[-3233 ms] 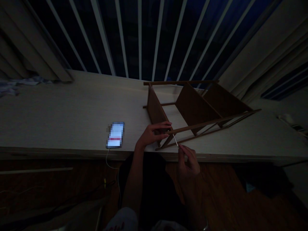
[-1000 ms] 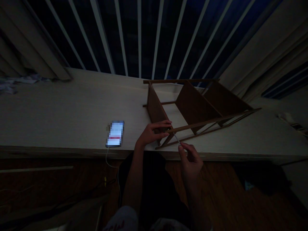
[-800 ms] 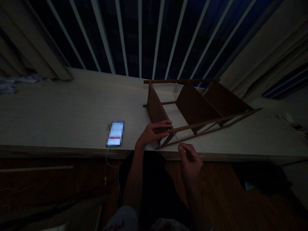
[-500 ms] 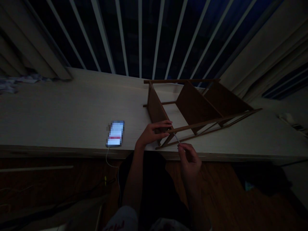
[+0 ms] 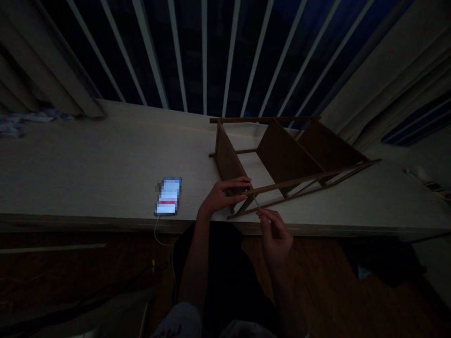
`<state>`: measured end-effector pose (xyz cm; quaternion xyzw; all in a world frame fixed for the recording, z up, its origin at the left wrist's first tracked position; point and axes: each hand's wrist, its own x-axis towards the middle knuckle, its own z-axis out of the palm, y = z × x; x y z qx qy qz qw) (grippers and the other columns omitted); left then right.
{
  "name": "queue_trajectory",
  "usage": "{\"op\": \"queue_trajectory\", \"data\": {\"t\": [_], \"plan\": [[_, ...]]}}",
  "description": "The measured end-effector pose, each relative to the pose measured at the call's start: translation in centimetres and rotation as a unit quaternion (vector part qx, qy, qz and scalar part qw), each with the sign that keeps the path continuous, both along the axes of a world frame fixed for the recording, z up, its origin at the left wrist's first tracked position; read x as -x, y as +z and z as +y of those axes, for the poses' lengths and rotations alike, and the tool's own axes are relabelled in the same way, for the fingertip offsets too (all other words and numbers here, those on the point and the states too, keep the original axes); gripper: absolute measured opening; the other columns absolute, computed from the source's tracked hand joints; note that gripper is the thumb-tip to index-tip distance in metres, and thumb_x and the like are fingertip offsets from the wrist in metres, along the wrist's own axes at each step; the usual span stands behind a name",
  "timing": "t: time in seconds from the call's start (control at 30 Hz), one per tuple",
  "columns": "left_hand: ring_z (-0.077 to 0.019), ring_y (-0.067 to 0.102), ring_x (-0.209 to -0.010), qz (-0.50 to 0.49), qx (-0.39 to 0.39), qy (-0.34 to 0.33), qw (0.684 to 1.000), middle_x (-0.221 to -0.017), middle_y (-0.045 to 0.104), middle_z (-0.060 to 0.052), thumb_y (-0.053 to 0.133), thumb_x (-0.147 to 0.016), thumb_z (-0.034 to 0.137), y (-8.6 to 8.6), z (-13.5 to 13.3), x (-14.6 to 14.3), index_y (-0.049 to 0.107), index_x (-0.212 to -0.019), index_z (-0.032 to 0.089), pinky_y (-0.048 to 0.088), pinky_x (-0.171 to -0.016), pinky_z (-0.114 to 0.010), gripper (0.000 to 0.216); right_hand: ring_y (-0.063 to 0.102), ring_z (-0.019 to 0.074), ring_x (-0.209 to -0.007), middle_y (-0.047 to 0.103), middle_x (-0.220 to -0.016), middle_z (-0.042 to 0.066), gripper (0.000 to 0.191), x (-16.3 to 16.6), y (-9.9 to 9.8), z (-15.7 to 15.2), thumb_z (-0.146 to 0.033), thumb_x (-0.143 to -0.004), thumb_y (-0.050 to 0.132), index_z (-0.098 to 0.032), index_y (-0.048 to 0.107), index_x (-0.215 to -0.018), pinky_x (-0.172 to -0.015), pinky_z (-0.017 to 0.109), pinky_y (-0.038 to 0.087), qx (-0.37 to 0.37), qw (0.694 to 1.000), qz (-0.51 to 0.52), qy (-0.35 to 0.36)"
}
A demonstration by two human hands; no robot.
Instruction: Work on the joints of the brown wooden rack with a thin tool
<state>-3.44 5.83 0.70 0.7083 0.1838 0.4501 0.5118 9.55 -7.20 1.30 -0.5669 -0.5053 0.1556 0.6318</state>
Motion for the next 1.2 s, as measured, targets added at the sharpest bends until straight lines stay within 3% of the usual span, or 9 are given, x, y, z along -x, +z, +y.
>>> {"op": "queue_trajectory", "data": {"t": [0.27, 0.67, 1.2], "plan": [[-0.0202, 0.050, -0.117, -0.001, -0.003, -0.002, 1.000, -0.118, 0.059, -0.008, 0.068, -0.069, 0.024, 0.1, 0.0, 0.0, 0.064, -0.103, 0.021, 0.037, -0.102, -0.038, 0.034, 0.058, 0.0162, -0.077, 0.062, -0.079, 0.004, 0.013, -0.3, -0.3, 0.0, -0.026, -0.079, 0.057, -0.018, 0.065, -0.086, -0.070, 0.030, 0.046, 0.027, 0.996, 0.088, 0.017], [-0.0202, 0.050, -0.117, 0.001, 0.001, -0.003, 1.000, -0.119, 0.058, -0.008, 0.068, -0.069, 0.024, -0.1, 0.0, 0.0, 0.063, -0.104, 0.022, 0.038, -0.101, -0.039, 0.035, 0.058, 0.0157, -0.076, 0.064, -0.078, 0.003, 0.016, -0.5, -1.0, 0.1, -0.029, -0.078, 0.058, -0.018, 0.067, -0.086, -0.072, 0.031, 0.045, 0.049, 0.990, 0.132, 0.010], [-0.0209, 0.050, -0.117, 0.001, -0.001, -0.007, 1.000, -0.120, 0.058, -0.009, 0.067, -0.070, 0.024, 0.0, 0.0, 0.0, 0.063, -0.103, 0.021, 0.043, -0.096, -0.038, 0.034, 0.058, 0.0171, -0.083, 0.062, -0.087, 0.006, 0.016, -0.5, -0.6, -0.1, -0.025, -0.080, 0.056, -0.018, 0.065, -0.092, -0.075, 0.033, 0.048, 0.029, 0.997, 0.056, 0.048]]}}
